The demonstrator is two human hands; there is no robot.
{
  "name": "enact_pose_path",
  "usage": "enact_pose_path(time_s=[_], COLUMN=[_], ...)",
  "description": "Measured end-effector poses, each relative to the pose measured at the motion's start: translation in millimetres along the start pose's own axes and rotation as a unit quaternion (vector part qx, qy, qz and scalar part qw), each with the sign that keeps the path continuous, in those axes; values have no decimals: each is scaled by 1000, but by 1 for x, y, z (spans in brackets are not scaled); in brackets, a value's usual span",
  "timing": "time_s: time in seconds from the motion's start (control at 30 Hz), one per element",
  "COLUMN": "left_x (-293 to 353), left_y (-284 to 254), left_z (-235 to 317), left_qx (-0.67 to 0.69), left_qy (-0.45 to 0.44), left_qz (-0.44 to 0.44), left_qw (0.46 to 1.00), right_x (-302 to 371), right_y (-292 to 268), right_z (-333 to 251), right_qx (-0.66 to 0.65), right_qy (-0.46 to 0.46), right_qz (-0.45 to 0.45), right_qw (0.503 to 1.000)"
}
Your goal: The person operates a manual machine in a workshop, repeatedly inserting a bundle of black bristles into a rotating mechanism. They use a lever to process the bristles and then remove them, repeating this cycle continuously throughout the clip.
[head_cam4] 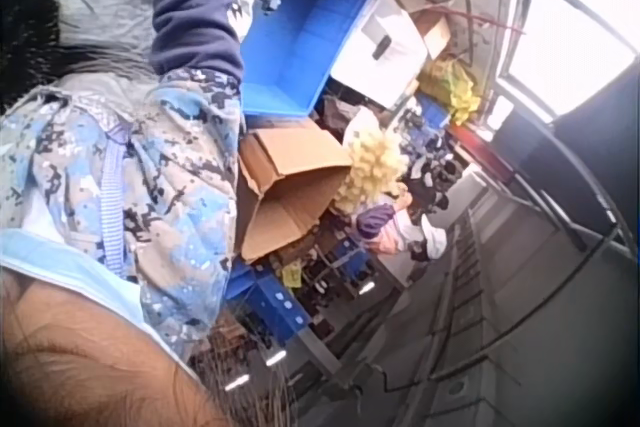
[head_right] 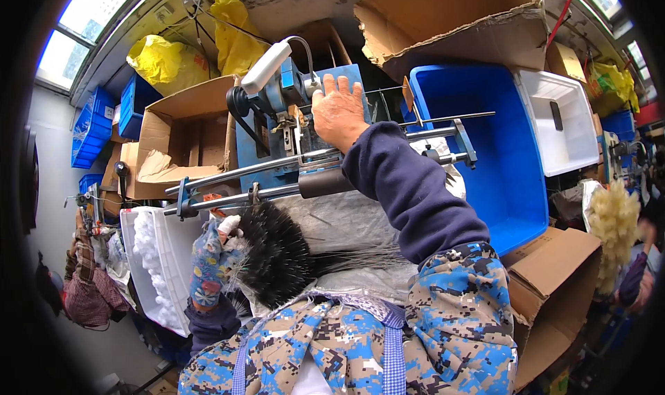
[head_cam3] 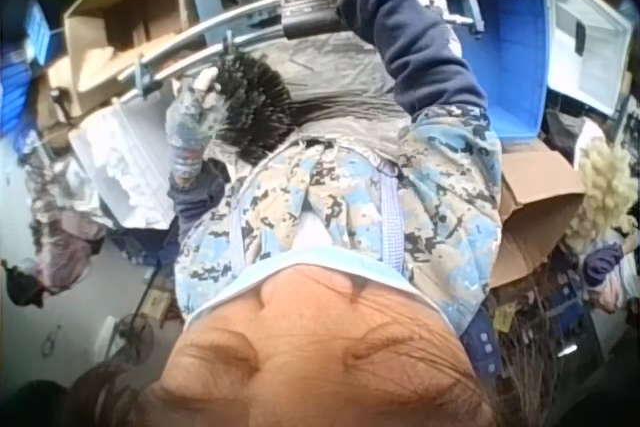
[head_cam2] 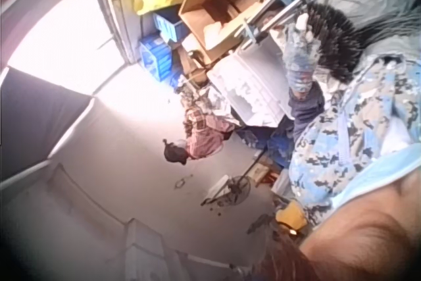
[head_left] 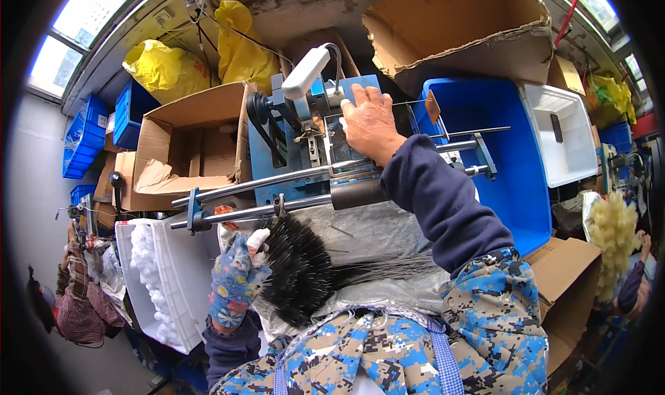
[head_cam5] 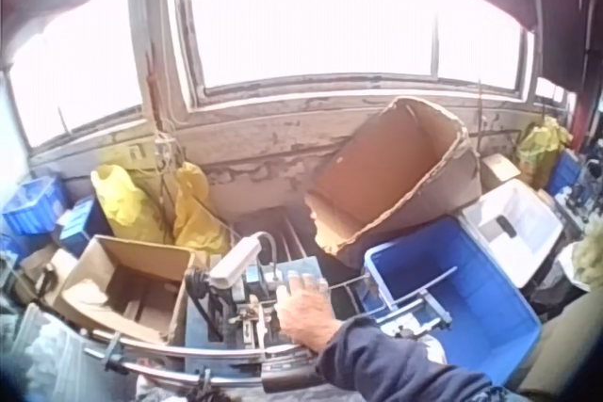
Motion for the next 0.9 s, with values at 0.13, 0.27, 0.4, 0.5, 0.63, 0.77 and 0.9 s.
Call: enact_pose_path(time_s=[0.13, 0.27, 0.4, 0.5, 0.63, 0.77, 0.9], left_x=[14, 10, -23, -71, -157, -226, -240], left_y=[-12, -18, -32, -36, 30, 118, 144], left_z=[-17, -6, 37, 101, 156, 224, 238], left_qx=[144, 127, 129, 54, -5, -24, -58], left_qy=[-52, -80, -4, 120, 230, 227, 161], left_qz=[61, 101, 71, -22, -36, -98, -101], left_qw=[986, 984, 989, 991, 972, 969, 980], right_x=[35, 40, 42, 42, 49, 58, 70], right_y=[-20, -26, -22, -16, 31, 33, 8], right_z=[2, 1, -2, 0, 17, 24, 19], right_qx=[-15, -33, -56, -86, -344, -411, -268], right_qy=[-28, -26, -8, 1, 32, 31, 16], right_qz=[26, 97, -39, 0, 47, 58, 19], right_qw=[999, 994, 998, 996, 937, 909, 963])
Point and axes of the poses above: each hand's wrist, its own x-axis away from the middle knuckle, its own y-axis out of the palm, z = x × y, the point moved 5 cm from there along -x, towards the middle knuckle, and after that the axes turned 9 degrees about -y, right-handed, at the moved point
